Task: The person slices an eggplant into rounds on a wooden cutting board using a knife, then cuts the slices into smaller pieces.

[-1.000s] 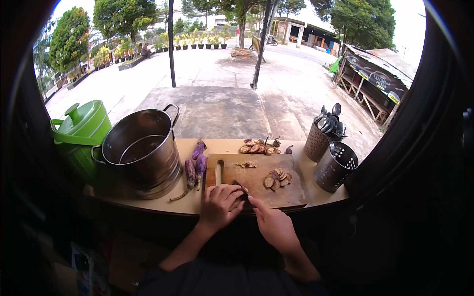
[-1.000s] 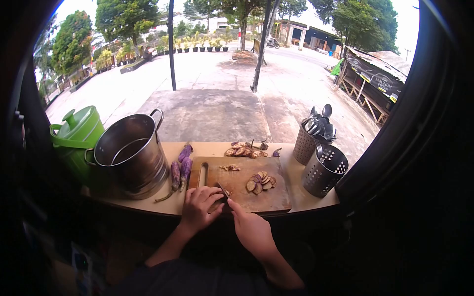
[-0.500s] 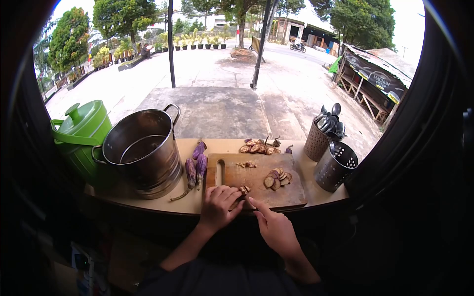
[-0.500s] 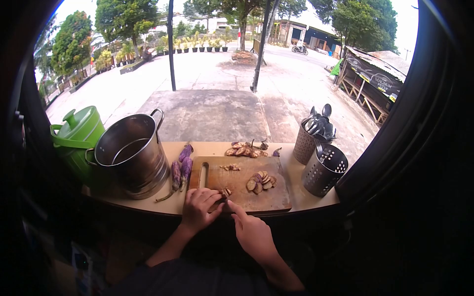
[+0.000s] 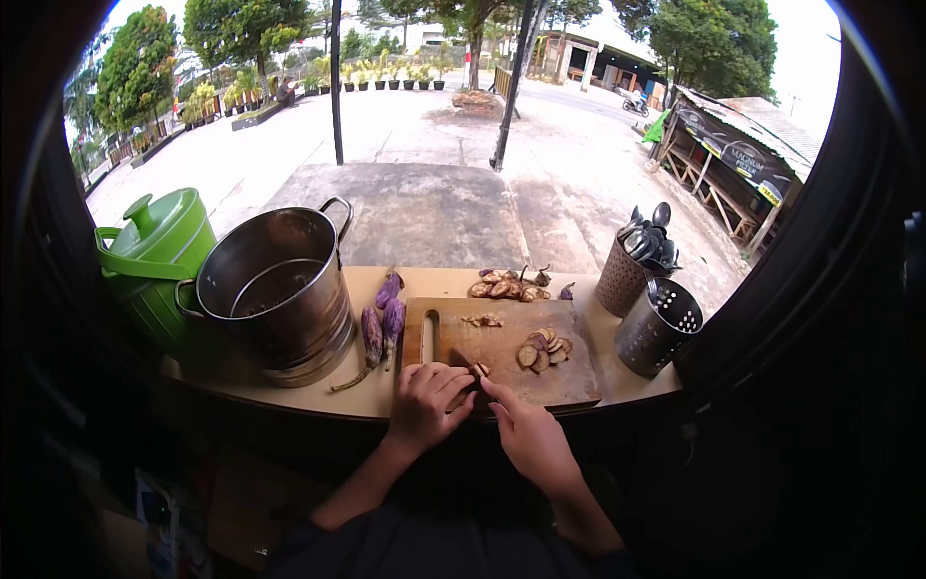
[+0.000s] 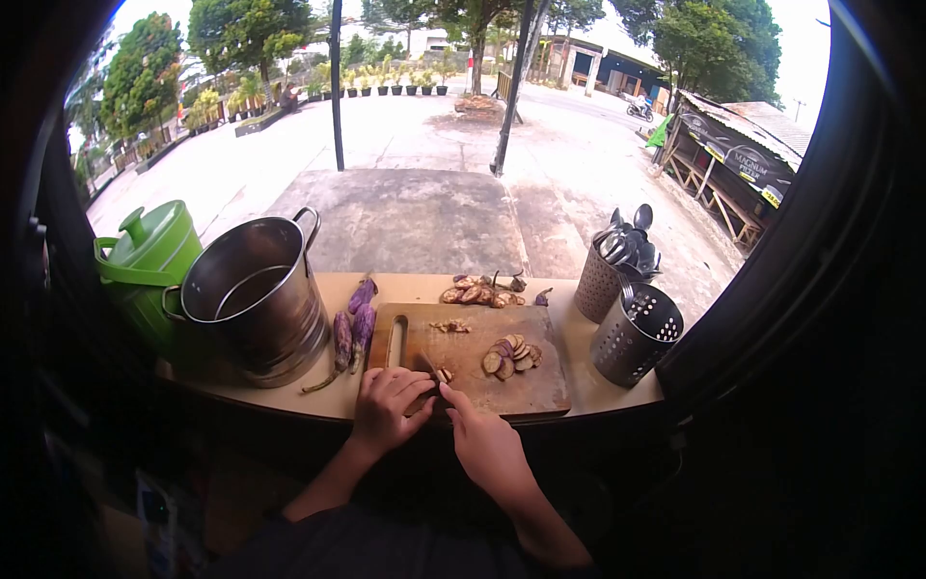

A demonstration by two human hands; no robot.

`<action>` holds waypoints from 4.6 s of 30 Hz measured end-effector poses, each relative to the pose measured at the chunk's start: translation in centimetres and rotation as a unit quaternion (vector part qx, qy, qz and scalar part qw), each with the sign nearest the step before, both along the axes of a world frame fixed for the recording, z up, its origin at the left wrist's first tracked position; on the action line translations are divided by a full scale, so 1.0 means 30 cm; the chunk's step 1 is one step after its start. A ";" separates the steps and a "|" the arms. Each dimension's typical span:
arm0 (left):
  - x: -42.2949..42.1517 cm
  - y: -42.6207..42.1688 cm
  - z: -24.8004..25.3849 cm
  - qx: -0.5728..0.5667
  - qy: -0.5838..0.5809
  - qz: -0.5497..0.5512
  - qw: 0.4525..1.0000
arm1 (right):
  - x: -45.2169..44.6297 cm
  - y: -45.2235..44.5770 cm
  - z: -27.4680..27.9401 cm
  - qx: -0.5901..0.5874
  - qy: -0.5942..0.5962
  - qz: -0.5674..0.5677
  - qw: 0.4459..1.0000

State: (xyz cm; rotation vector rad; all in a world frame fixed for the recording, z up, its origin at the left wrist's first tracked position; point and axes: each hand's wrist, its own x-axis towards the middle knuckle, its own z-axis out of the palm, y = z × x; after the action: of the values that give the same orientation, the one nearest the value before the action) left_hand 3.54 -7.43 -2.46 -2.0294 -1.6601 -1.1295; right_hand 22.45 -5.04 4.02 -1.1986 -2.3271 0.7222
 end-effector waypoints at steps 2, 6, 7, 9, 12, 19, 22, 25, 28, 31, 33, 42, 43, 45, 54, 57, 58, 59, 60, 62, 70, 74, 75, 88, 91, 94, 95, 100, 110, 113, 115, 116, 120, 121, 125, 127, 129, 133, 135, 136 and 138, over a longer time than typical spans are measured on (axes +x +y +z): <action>0.000 0.001 -0.001 -0.001 0.002 0.003 1.000 | -0.019 0.014 -0.005 0.001 -0.003 -0.001 1.000; 0.001 0.001 -0.005 -0.003 0.004 0.009 1.000 | -0.024 0.016 -0.007 -0.006 0.003 -0.002 1.000; 0.002 0.000 -0.003 -0.003 0.005 0.009 1.000 | -0.024 0.015 -0.005 -0.013 0.003 -0.002 1.000; -0.001 -0.002 0.005 -0.003 0.000 0.006 1.000 | -0.002 0.002 -0.007 -0.013 0.003 -0.004 1.000; 0.004 -0.008 0.019 -0.001 0.000 0.009 1.000 | 0.022 -0.009 0.006 -0.012 -0.010 -0.006 1.000; -0.001 -0.001 -0.009 0.013 -0.005 0.005 1.000 | 0.026 -0.030 0.018 0.010 0.013 -0.027 1.000; -0.001 -0.003 -0.010 0.015 -0.002 0.003 1.000 | 0.038 -0.047 0.023 0.009 0.000 -0.016 1.000; 0.000 -0.002 -0.009 0.019 -0.004 0.002 1.000 | 0.041 -0.053 0.019 0.001 -0.010 -0.013 1.000; -0.002 0.000 -0.013 0.026 -0.010 0.000 1.000 | 0.038 -0.053 0.014 -0.007 -0.013 -0.015 1.000; -0.002 -0.001 -0.012 0.026 -0.014 -0.002 1.000 | 0.031 -0.057 0.019 -0.012 -0.021 -0.017 1.000; -0.003 -0.001 -0.011 0.023 -0.011 -0.004 1.000 | 0.029 -0.059 0.021 -0.010 -0.023 -0.015 1.000; -0.002 0.003 -0.006 0.039 -0.020 -0.014 0.999 | 0.010 -0.038 0.016 -0.012 -0.014 -0.003 1.000; -0.002 0.002 -0.007 0.039 -0.020 -0.014 0.999 | -0.001 -0.027 0.006 -0.008 -0.005 -0.001 1.000; -0.003 -0.001 -0.012 0.021 -0.022 -0.010 1.000 | -0.025 -0.004 -0.016 -0.002 0.005 -0.001 1.000; -0.006 0.002 -0.011 0.007 -0.020 0.004 1.000 | -0.044 0.025 -0.018 -0.031 0.007 0.003 0.999; -0.006 0.000 -0.008 0.012 -0.011 0.006 1.000 | -0.041 0.023 -0.003 -0.060 0.029 0.007 0.998; -0.007 0.000 -0.009 0.012 -0.011 0.006 1.000 | -0.040 0.022 0.002 -0.068 0.032 0.008 0.997; -0.008 0.000 -0.011 0.011 -0.010 0.004 1.000 | -0.035 0.020 0.003 -0.068 0.031 0.008 0.997; -0.010 -0.001 -0.013 0.009 -0.009 0.002 1.000 | -0.029 0.017 0.003 -0.069 0.041 0.012 0.997; -0.010 -0.002 -0.013 0.007 -0.013 -0.002 1.000 | -0.019 0.011 0.010 -0.071 0.051 0.017 0.996; -0.010 -0.008 0.010 -0.007 -0.029 -0.024 0.999 | -0.029 0.038 0.007 -0.094 0.044 0.025 0.994; -0.008 -0.005 0.004 -0.008 -0.029 -0.014 0.999 | -0.040 0.042 -0.005 -0.089 0.031 0.022 0.995; -0.008 -0.006 0.005 -0.005 -0.029 -0.012 0.999 | -0.034 0.035 -0.004 -0.084 0.026 0.019 0.996; -0.003 -0.005 0.003 0.024 -0.019 -0.013 0.999 | 0.017 0.028 -0.032 -0.066 0.096 0.016 0.993; -0.001 -0.010 0.000 0.027 -0.004 -0.001 1.000 | 0.017 0.016 -0.005 -0.133 0.121 0.024 0.983; 0.001 -0.002 -0.015 0.036 -0.006 -0.006 0.999 | 0.020 0.006 -0.002 -0.117 0.103 0.012 0.988; 0.001 -0.001 -0.016 0.044 -0.010 -0.008 0.999 | 0.021 0.004 -0.002 -0.117 0.103 0.012 0.988; 0.002 -0.002 -0.010 0.056 -0.013 -0.013 0.998 | 0.027 -0.012 -0.005 -0.115 0.092 -0.002 0.989; -0.004 -0.006 -0.008 0.042 -0.014 -0.015 0.999 | 0.022 -0.017 -0.014 -0.114 0.096 0.014 0.989; -0.005 -0.005 -0.008 0.040 -0.017 -0.019 0.999 | 0.015 0.009 -0.023 -0.132 0.076 0.024 0.988; -0.006 -0.003 -0.009 0.039 -0.019 -0.019 0.999 | 0.009 0.027 -0.033 -0.099 0.091 0.052 0.990; -0.007 -0.002 -0.010 0.039 -0.021 -0.019 0.999 | 0.003 0.041 -0.040 -0.099 0.090 0.052 0.990; -0.004 -0.004 -0.008 0.033 -0.024 -0.010 0.999 | -0.030 0.063 0.000 -0.141 0.089 0.052 0.985; -0.005 -0.004 -0.009 0.032 -0.025 -0.010 0.999 | -0.037 0.059 0.014 -0.150 0.076 0.048 0.985; -0.001 -0.005 -0.013 0.024 -0.027 -0.003 0.999 | -0.034 0.081 -0.094 -0.053 0.159 0.077 0.983; -0.004 -0.005 -0.008 0.025 -0.024 0.000 0.999 | -0.024 0.064 -0.037 -0.119 0.115 0.063 0.984; -0.003 -0.005 -0.010 0.024 -0.033 -0.001 0.999 | -0.011 0.059 -0.021 -0.138 0.105 0.060 0.983; -0.005 -0.007 -0.007 0.028 -0.040 -0.008 0.999 | -0.006 0.060 -0.011 -0.140 0.082 0.059 0.985; -0.009 -0.009 -0.007 0.027 -0.033 -0.012 0.999 | -0.021 0.043 -0.016 -0.100 0.052 0.056 0.992; -0.011 -0.009 -0.009 0.027 -0.033 -0.012 0.999 | -0.031 0.034 -0.017 -0.060 0.022 0.050 0.997; -0.014 -0.012 -0.014 0.019 -0.035 -0.011 0.999 | -0.052 0.008 0.021 -0.063 -0.011 0.036 0.997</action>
State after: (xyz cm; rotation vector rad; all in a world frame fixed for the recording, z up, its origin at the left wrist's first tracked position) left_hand 3.14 -7.78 -2.90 -2.0117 -1.6397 -1.2431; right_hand 20.90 -4.81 4.64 -1.1864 -2.3828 0.8980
